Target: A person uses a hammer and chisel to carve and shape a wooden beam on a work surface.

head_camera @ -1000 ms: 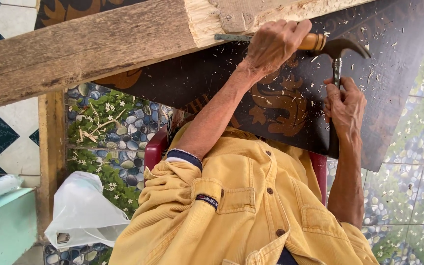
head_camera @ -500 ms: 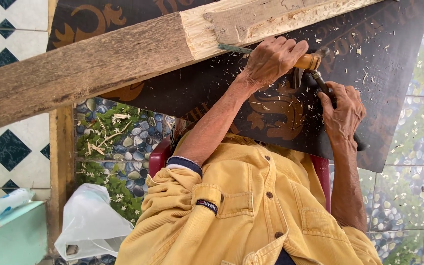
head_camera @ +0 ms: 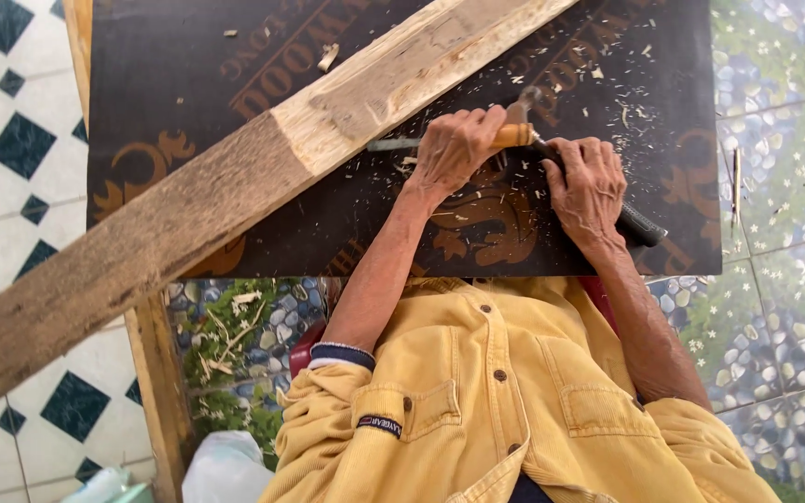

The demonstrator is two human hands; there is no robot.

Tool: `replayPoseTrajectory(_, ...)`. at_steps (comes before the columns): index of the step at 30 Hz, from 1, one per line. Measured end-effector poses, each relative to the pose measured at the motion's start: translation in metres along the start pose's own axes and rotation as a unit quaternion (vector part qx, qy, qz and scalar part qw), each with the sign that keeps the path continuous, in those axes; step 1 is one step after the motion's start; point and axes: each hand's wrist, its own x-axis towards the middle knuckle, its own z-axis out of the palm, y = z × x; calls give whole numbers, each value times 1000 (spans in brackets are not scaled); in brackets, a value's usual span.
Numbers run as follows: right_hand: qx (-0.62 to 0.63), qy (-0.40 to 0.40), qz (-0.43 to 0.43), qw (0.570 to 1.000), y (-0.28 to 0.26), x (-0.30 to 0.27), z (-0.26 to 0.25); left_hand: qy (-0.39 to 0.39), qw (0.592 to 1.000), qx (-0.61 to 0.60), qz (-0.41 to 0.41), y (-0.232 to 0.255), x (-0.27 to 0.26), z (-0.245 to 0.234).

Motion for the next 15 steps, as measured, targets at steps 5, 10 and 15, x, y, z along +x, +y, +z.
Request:
replayPoseTrajectory(5,-14,12,-15,1000,0,1,3,-1,998,-28,-50,-6,-5,8)
replayPoseTrajectory(10,-18,18,-14,1000,-1,3,0,-21,996,-42,-70,-2,4,-15)
replayPoseTrajectory(15,-22,18,-19,999,-3,4,-1,-14,997,-35,-74,0,9,-28)
